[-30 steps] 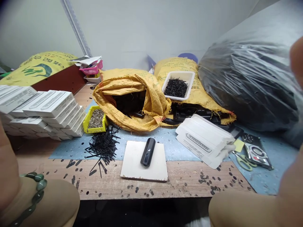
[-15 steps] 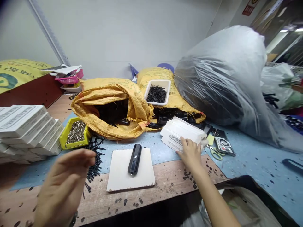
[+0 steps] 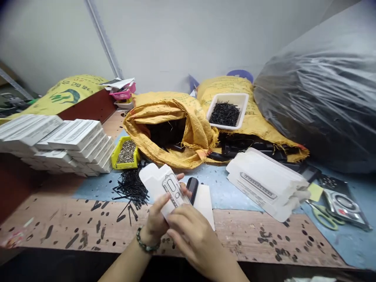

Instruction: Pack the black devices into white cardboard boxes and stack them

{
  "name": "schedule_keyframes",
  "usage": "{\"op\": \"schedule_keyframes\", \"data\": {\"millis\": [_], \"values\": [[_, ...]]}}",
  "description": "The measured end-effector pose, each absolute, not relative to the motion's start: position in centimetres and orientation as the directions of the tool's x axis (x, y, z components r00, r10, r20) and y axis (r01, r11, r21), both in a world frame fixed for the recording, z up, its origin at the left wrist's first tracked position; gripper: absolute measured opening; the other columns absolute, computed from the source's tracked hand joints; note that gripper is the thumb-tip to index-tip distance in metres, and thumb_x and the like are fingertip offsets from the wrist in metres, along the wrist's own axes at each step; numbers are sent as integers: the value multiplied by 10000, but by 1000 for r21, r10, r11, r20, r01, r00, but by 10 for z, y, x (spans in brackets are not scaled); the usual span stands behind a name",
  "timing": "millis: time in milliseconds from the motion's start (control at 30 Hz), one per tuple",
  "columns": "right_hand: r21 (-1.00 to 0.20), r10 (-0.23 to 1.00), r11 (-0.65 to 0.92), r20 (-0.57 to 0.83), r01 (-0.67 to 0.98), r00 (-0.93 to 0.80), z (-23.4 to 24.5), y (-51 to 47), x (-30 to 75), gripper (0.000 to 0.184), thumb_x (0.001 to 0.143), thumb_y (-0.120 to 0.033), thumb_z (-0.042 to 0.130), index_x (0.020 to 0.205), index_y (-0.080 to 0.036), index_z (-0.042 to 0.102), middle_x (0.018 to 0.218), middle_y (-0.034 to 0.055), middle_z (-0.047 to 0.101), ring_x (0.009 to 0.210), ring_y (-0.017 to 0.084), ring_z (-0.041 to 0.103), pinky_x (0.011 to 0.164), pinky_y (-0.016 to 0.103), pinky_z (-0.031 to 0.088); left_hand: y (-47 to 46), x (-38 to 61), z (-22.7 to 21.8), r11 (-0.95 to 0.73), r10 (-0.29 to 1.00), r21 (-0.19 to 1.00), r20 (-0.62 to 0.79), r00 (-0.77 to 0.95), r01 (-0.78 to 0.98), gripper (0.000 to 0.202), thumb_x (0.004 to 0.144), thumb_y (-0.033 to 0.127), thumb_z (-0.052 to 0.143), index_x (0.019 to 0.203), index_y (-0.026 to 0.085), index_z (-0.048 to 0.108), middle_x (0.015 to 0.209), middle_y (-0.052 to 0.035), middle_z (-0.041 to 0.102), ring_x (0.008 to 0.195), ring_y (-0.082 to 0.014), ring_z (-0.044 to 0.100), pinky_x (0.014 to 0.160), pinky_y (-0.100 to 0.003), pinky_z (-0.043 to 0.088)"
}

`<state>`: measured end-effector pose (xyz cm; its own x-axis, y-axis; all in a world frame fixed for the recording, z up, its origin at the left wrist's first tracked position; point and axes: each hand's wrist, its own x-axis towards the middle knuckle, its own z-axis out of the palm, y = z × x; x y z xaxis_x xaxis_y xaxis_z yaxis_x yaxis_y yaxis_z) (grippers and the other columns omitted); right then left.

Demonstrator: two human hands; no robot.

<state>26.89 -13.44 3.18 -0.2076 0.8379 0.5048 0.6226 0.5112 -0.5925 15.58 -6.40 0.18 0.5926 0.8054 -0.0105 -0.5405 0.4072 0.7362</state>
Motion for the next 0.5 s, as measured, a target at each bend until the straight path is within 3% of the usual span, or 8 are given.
{"op": "schedule_keyframes", "data": {"millis": [67, 133, 267, 367, 433, 500], "values": [[-635, 839, 507, 517, 583, -168, 37, -126, 261, 403, 898, -128, 463, 1286, -236, 444, 1199, 102, 574, 1131, 236, 538, 937, 396, 487, -57, 140, 11, 402, 738, 814, -17, 674, -419, 494, 744, 484, 612, 1131, 182, 563, 974, -69, 592, 956, -241, 573, 962, -439, 428], [-621, 833, 502, 534, 602, -144, 43, -119, 263, 480, 887, -114, 441, 1348, -225, 368, 1281, 111, 524, 1218, 251, 475, 1064, 478, 366, -55, 125, 21, 344, 662, 902, -36, 749, -260, 440, 734, 464, 652, 1068, 185, 590, 964, -65, 591, 952, -241, 558, 923, -415, 448], [-738, 896, 439, 403, 513, -187, 54, -113, 267, 273, 846, -184, 499, 1115, -218, 472, 988, 46, 587, 964, 214, 581, 1126, 558, 204, -56, 107, 32, 290, 612, 938, -29, 790, -190, 525, 689, 465, 723, 1113, 188, 583, 974, -43, 579, 940, -216, 538, 856, -341, 456], [-911, 941, 325, 287, 253, -177, 52, -107, 271, 110, 889, -277, 480, 981, -234, 521, 864, 10, 580, 834, 177, 597, 1079, 517, 312, -59, 105, 25, 372, 603, 916, -115, 790, -150, 508, 633, 396, 792, 1039, 155, 603, 855, -21, 598, 766, -145, 557, 700, -247, 467], [-971, 970, 238, 237, 14, -48, 45, -100, 274, 165, 905, -347, 483, 1026, -258, 551, 873, 12, 609, 845, 172, 607, 985, 449, 431, -64, 106, 14, 515, 505, 845, -164, 848, -143, 499, 600, 433, 800, 949, 130, 612, 714, -6, 596, 595, -109, 546, 544, -200, 436], [-977, 988, 104, 124, -188, -93, 37, -93, 275, 287, 846, -426, 582, 1082, -262, 589, 923, 30, 642, 887, 185, 616, 881, 389, 498, -69, 107, 1, 688, 326, 715, -146, 934, -128, 549, 581, 531, 766, 890, 102, 617, 622, -15, 590, 487, -107, 539, 438, -187, 399]]}}
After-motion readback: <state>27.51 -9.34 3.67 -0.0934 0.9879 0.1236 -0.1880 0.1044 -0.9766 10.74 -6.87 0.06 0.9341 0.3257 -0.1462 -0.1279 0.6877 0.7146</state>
